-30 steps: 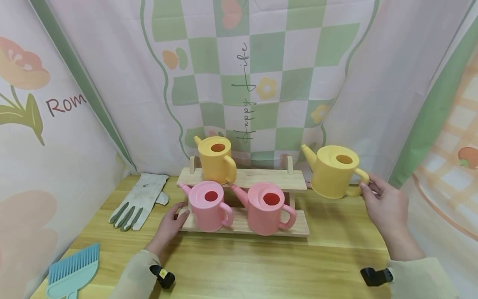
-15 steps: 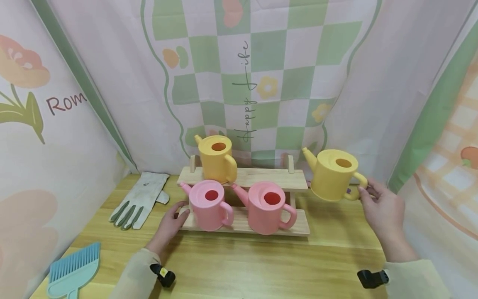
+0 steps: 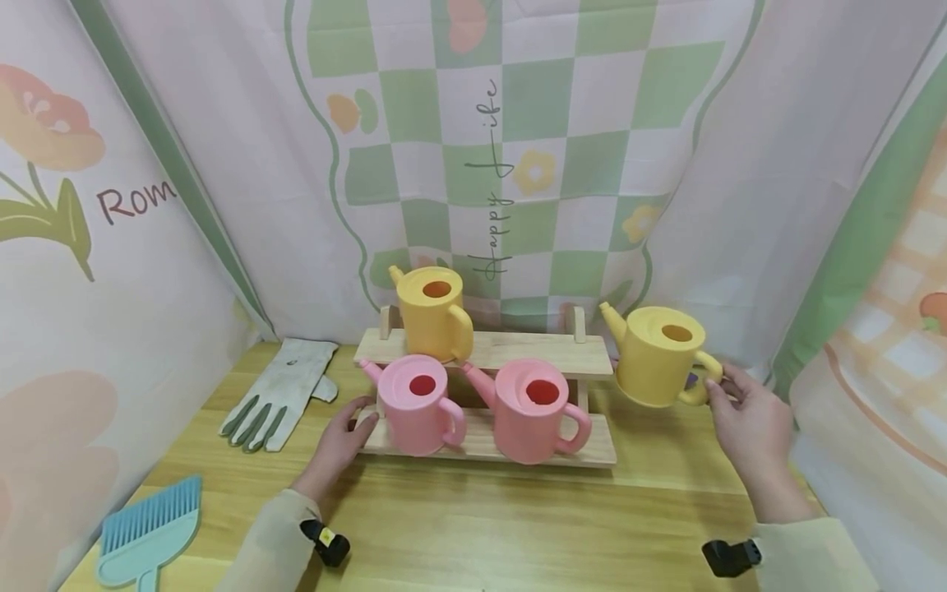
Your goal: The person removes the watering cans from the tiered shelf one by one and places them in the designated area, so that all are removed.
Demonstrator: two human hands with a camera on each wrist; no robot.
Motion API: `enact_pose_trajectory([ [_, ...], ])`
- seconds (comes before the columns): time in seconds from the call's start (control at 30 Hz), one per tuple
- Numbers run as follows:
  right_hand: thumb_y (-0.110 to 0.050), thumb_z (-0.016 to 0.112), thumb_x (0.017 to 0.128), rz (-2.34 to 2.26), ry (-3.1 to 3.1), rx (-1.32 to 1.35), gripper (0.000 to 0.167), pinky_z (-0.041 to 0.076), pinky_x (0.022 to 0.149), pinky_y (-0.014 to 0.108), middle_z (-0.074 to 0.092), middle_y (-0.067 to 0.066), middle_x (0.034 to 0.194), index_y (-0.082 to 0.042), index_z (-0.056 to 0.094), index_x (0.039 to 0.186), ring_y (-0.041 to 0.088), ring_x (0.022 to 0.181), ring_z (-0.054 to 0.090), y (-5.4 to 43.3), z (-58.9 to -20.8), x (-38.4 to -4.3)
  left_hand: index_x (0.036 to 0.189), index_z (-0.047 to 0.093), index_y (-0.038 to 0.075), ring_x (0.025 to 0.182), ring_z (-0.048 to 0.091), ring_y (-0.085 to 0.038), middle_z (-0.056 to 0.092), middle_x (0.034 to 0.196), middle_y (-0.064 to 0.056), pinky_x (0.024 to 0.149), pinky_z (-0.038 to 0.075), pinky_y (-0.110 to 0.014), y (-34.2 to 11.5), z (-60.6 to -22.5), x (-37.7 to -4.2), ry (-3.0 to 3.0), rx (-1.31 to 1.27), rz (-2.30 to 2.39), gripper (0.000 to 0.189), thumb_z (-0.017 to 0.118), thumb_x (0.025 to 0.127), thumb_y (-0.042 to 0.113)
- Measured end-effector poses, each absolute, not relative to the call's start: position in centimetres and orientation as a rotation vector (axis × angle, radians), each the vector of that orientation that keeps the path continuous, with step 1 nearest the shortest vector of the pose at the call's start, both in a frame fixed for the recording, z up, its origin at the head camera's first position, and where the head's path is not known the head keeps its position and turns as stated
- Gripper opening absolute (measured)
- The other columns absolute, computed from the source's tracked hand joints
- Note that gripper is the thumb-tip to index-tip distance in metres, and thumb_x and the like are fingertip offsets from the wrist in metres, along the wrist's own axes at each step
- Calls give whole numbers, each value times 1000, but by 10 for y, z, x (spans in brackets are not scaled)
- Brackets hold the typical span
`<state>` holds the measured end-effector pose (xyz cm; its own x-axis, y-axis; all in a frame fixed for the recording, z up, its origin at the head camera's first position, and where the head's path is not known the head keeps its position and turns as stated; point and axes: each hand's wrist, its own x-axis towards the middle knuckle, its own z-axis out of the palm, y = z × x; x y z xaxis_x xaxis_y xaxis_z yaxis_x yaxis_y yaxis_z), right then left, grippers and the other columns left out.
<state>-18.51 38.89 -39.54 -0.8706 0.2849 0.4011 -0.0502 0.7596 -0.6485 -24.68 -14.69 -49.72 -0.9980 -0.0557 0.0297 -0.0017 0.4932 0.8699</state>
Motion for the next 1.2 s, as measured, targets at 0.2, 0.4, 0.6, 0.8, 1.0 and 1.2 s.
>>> enact_pose_trajectory([
  [0.2, -20, 55, 100, 881, -2483, -193, 42, 44, 48, 10, 61, 34, 113, 10, 53, 130, -25, 60, 42, 389, -402, -186, 138, 53, 10, 117, 55, -39, 50, 141, -20, 92, 50, -49, -147, -498, -247, -2663, 45, -1548, 43, 57, 99, 28],
  [0.4, -24, 53, 101, 866, -2518, -239, 47, 44, 48, 13, 62, 32, 113, 9, 50, 134, -24, 59, 42, 388, -411, -188, 138, 53, 9, 117, 55, -40, 50, 140, -21, 92, 50, -49, -147, -499, -247, -2657, 42, -1548, 43, 57, 99, 27],
  [0.6, -22, 54, 101, 923, -2511, -251, 46, 45, 47, 16, 63, 32, 112, 8, 48, 136, -21, 59, 46, 388, -420, -191, 137, 54, 10, 117, 56, -39, 51, 140, -20, 93, 49, -50, -147, -500, -248, -2655, 52, -1544, 42, 58, 98, 27],
  [0.8, -20, 54, 100, 965, -2503, -250, 38, 48, 48, 16, 63, 32, 110, 6, 55, 128, -18, 59, 50, 386, -427, -195, 139, 53, 12, 121, 54, -37, 50, 142, -17, 96, 48, -51, -147, -499, -248, -2665, 53, -1557, 43, 57, 99, 28],
  [1.0, -20, 53, 101, 998, -2519, -247, 41, 47, 52, 11, 61, 33, 114, 10, 53, 128, -18, 61, 49, 384, -435, -196, 139, 52, 13, 120, 55, -35, 50, 142, -17, 94, 50, -48, -147, -498, -248, -2665, 56, -1583, 43, 56, 100, 28],
  [1.2, -18, 52, 101, 1034, -2501, -235, 43, 47, 53, 9, 59, 35, 115, 13, 50, 131, -20, 63, 48, 383, -442, -199, 140, 51, 12, 120, 54, -35, 49, 143, -17, 94, 50, -48, -147, -499, -248, -2665, 69, -1588, 44, 56, 99, 28],
])
